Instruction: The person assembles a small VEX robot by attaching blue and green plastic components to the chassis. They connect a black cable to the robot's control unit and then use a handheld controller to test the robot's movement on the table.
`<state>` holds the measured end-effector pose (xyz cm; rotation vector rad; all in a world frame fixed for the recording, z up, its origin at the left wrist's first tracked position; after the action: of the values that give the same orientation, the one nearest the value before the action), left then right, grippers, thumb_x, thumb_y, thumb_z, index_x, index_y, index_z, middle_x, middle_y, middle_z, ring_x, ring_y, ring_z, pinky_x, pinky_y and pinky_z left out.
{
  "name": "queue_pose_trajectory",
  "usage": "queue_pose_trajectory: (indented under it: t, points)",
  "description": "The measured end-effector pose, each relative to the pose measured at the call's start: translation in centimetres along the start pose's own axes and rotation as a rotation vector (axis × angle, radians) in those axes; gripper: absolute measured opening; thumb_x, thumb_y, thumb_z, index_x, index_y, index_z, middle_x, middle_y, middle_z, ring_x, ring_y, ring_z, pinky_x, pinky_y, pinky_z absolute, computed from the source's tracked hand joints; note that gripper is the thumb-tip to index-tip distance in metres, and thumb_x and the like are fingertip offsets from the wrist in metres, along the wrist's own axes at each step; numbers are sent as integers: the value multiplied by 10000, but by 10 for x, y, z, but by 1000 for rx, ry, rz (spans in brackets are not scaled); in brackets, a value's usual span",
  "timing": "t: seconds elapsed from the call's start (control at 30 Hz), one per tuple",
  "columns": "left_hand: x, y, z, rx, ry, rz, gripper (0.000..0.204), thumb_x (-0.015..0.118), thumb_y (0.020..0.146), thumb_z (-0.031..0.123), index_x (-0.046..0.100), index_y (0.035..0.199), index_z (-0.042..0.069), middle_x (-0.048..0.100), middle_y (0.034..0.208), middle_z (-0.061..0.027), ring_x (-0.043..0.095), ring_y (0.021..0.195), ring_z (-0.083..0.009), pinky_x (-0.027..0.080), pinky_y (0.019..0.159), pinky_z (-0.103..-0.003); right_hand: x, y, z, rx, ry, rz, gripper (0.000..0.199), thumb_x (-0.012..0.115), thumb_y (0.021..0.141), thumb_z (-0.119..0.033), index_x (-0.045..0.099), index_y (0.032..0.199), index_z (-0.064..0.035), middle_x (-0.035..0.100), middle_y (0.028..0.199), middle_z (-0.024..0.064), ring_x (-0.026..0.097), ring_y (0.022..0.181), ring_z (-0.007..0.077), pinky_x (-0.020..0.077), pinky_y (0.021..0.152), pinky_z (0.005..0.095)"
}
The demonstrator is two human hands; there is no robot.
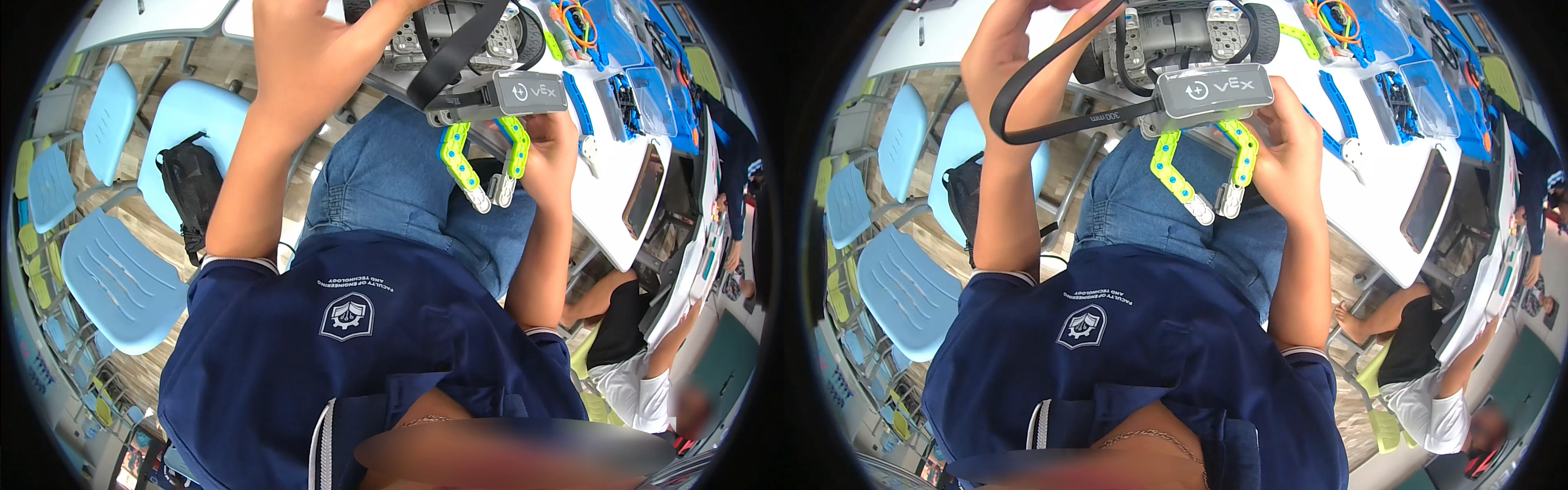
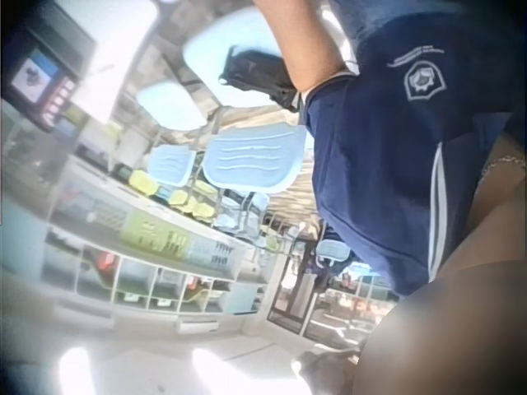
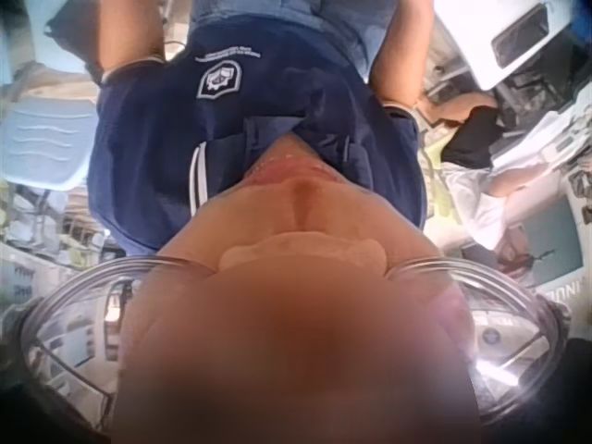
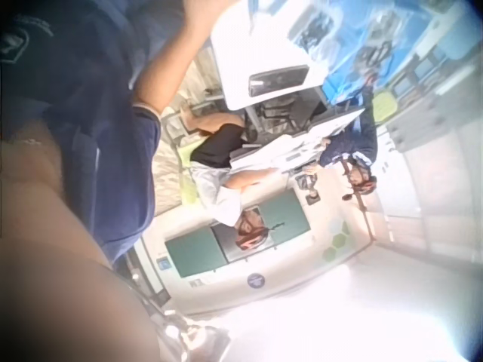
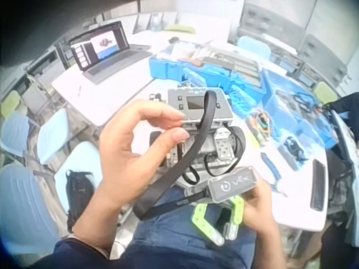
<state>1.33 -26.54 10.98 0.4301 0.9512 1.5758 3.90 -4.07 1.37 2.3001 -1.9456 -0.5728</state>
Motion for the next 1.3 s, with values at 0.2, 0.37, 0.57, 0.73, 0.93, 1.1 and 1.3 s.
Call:
queue_pose_trajectory:
  t: [0.2,0.37,0.57,0.73,0.93,1.1,1.3]
  points:
    - [-13,-25,16,-169,-194,34,249,674,909,174,657,1072,-14,692,891,-136,658,823,-204,515,750,-316,-7,-12,2,28,-118,72,358,705,840,89,583,1171,29,677,1067,80,644,1014,133,525,947,317]
    - [-17,-41,37,-212,-269,-198,396,585,1003,338,629,996,-56,660,969,-182,633,918,-243,506,838,-364,-5,-17,-1,11,-117,133,314,685,841,103,590,1132,31,679,1051,81,647,991,129,527,935,316]
    - [-16,-81,2,-135,-388,129,196,634,986,157,643,1044,-30,675,1047,-136,630,971,-224,487,866,-344,4,-9,-21,-129,-362,73,295,653,807,136,614,1075,20,702,1008,111,694,932,194,544,875,319]
    - [6,-103,-16,-229,200,-1,265,750,852,153,705,1105,91,655,1065,-85,599,1007,-281,456,918,-383,8,-5,-31,-173,-466,50,306,656,787,144,613,1062,16,705,997,116,705,916,208,547,855,311]
    - [9,-103,-3,-191,440,-19,513,844,628,171,730,1127,204,641,1055,-10,567,995,-257,430,897,-393,8,-4,-26,-111,-463,83,391,662,760,172,584,1106,8,689,984,83,679,896,153,529,832,268]
    - [11,-104,1,-221,484,-47,582,869,671,224,686,1213,115,676,1126,-53,593,1025,-268,426,924,-388,8,-5,-27,-174,-552,91,355,658,746,137,562,1055,-10,707,989,90,675,898,149,524,822,266]
    - [10,-94,-3,-334,450,-134,633,863,733,253,640,1315,141,712,1053,-71,622,977,-265,449,913,-379,3,-1,-9,-59,-327,101,346,663,753,135,528,1035,-16,718,1078,99,670,945,152,514,862,275]
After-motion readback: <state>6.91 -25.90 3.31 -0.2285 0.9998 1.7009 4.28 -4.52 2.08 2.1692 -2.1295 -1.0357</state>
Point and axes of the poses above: each hand's wrist, its own y-axis towards the middle knuckle, its own x-axis out of the palm, z = x × y, the point moved 9 cm from there along y, towards the middle knuckle
